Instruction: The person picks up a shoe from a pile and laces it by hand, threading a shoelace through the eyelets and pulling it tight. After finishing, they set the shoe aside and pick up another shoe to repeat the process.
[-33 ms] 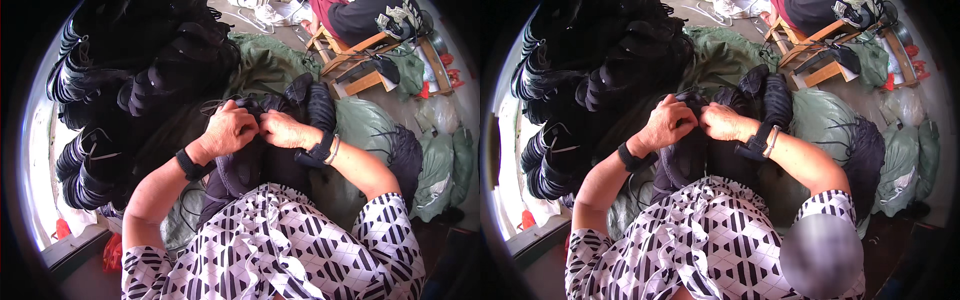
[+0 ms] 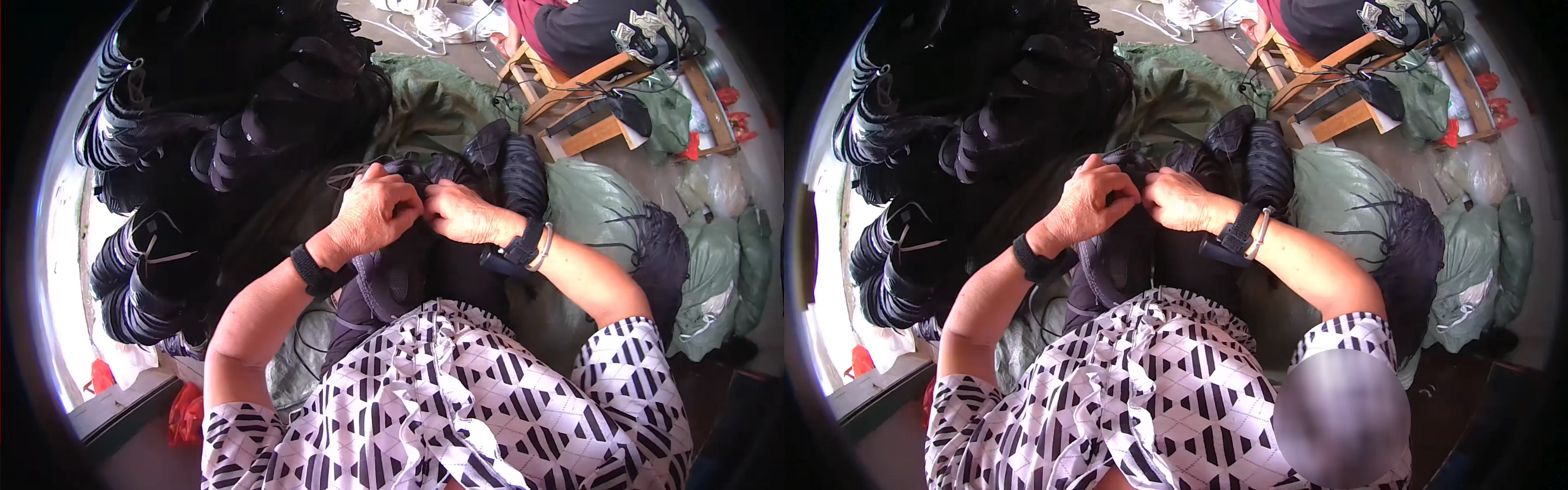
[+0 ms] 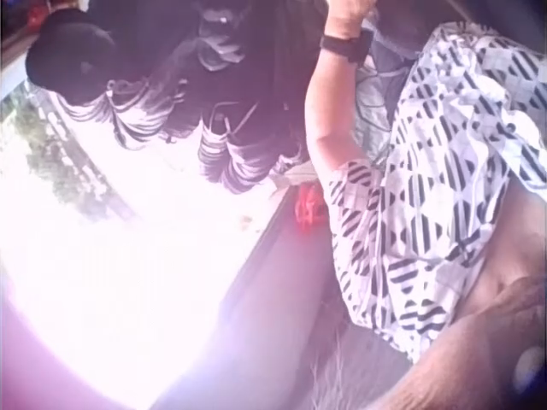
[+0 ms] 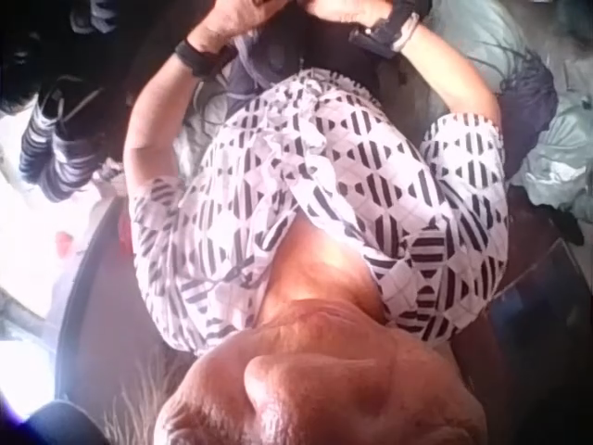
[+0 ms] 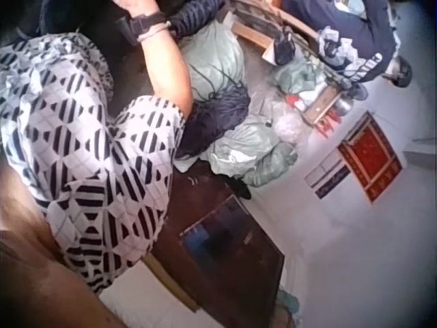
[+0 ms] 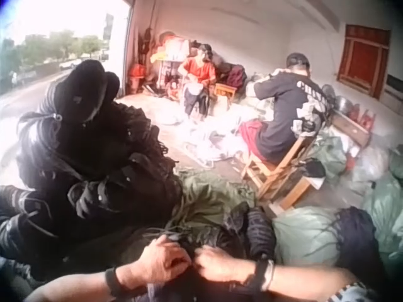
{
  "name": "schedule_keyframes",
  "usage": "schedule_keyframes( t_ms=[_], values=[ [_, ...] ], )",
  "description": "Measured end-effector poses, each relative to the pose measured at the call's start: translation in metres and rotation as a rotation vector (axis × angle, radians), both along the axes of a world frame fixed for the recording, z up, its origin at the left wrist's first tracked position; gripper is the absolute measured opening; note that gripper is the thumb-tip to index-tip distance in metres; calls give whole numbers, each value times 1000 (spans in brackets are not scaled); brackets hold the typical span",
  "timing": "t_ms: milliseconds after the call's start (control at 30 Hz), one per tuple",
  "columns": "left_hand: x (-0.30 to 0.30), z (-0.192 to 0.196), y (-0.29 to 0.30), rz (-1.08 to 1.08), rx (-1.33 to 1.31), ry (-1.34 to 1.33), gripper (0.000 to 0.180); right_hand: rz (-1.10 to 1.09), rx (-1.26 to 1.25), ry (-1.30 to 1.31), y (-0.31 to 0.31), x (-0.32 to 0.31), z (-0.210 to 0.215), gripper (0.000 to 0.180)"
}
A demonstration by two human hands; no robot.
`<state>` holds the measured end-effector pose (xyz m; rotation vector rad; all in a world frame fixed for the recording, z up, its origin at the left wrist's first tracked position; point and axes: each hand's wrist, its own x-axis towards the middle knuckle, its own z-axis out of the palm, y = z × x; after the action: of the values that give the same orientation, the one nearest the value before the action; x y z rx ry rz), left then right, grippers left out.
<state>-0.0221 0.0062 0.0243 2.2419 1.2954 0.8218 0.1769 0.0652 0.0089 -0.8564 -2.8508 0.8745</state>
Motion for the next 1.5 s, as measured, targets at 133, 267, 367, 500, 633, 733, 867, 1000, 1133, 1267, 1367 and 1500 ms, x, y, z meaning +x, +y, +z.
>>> schedule_keyframes(
  t_ms=[133, 267, 367, 500, 633, 733, 867, 1000, 1133, 1267, 1367, 1500],
  values=[
    [16, -7, -6, 104, -112, -183, 14, -347, -680, 546, 5, 30, 7, 12],
    [32, 3, -8, 56, -13, 185, 15, -579, -1144, 1230, 27, 54, 34, 17],
    [46, 5, -4, 22, -24, 336, 16, -487, -1051, 931, 30, 58, 44, 15],
    [37, -4, 3, 6, -43, 286, 13, -363, -313, 109, 16, 42, 30, 16],
    [23, 9, 8, -28, -115, 234, 15, -178, -518, -177, 18, 18, 49, 17],
    [20, 20, 7, -11, -226, 346, 19, -360, -813, 343, 12, 13, 91, 14],
    [18, 4, 1, -38, -264, 305, 25, -386, -1068, 788, 18, 11, 119, 12],
    [26, -9, -5, -53, -303, 307, 25, -418, -1185, 1257, 16, 31, 154, 14],
    [22, -4, -2, -58, -343, 252, 23, -356, -1009, 1374, 13, 37, 173, 12],
    [19, -5, -4, -36, -293, 247, 20, -224, -861, 1344, 9, 36, 186, 10],
    [21, -1, -10, -39, -319, 229, 17, -294, -830, 1402, 8, 48, 182, 10],
    [10, 2, -5, -231, -318, 107, 14, -317, -663, 1367, 11, 88, 166, 9]
  ],
)
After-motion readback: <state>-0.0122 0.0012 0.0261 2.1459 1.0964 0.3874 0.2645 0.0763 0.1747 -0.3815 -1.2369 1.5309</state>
